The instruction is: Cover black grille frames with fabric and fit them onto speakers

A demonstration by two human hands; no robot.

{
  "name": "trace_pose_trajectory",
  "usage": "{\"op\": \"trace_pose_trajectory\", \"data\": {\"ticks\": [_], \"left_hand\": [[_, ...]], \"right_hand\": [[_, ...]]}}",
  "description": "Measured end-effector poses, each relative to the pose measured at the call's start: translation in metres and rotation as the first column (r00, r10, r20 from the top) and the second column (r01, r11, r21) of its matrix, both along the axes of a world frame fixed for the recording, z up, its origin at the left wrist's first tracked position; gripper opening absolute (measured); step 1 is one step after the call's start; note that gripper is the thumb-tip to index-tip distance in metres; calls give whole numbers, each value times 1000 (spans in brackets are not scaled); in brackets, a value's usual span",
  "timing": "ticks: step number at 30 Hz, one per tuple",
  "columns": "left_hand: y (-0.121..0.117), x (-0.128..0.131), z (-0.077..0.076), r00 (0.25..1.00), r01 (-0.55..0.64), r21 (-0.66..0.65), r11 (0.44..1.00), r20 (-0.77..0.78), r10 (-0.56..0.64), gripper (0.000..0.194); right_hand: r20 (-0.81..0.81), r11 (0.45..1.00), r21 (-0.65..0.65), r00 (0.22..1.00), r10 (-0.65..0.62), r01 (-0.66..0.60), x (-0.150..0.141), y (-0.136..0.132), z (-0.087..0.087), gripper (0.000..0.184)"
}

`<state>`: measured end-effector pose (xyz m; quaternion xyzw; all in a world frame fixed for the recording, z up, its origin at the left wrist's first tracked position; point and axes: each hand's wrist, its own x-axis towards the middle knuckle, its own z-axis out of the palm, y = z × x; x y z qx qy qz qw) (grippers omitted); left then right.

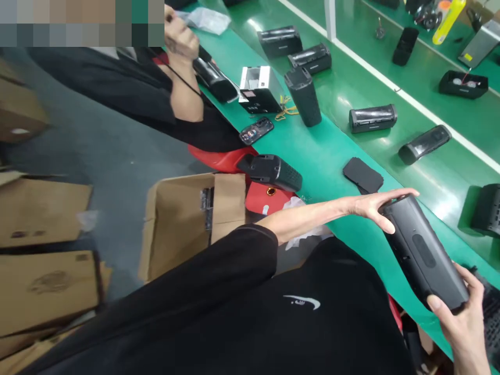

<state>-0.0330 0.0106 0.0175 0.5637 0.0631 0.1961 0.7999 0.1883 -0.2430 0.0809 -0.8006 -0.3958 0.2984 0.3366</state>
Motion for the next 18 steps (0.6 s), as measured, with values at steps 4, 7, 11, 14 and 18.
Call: {"op": "trace_pose_trajectory", "data": {"ticks": [4, 7, 11, 14, 18], "left_hand": [[-39, -15, -21, 985, -112, -12, 994, -134, 109, 108], [-62, -27, -37, 972, -148, -102, 984, -198, 125, 112], [-75, -36, -43, 965, -190, -144, 971, -210, 158, 111], [-75, -34, -42, 953, -237, -91, 967, -217, 213, 109], [-73, -23, -45, 937, -299, -139, 944, -231, 263, 106]], "right_hand": [[-74, 999, -35, 997, -3, 1, -12, -25, -21, 91], [-105, 1000, 7, 994, 9, -8, -22, -45, -40, 95], [-58, 998, 64, 998, 23, -19, -39, -55, -48, 107], [-12, 997, 78, 1000, -16, 17, -42, -51, -45, 99], [-61, 995, 55, 995, -82, 85, -25, -39, -41, 98]]}}
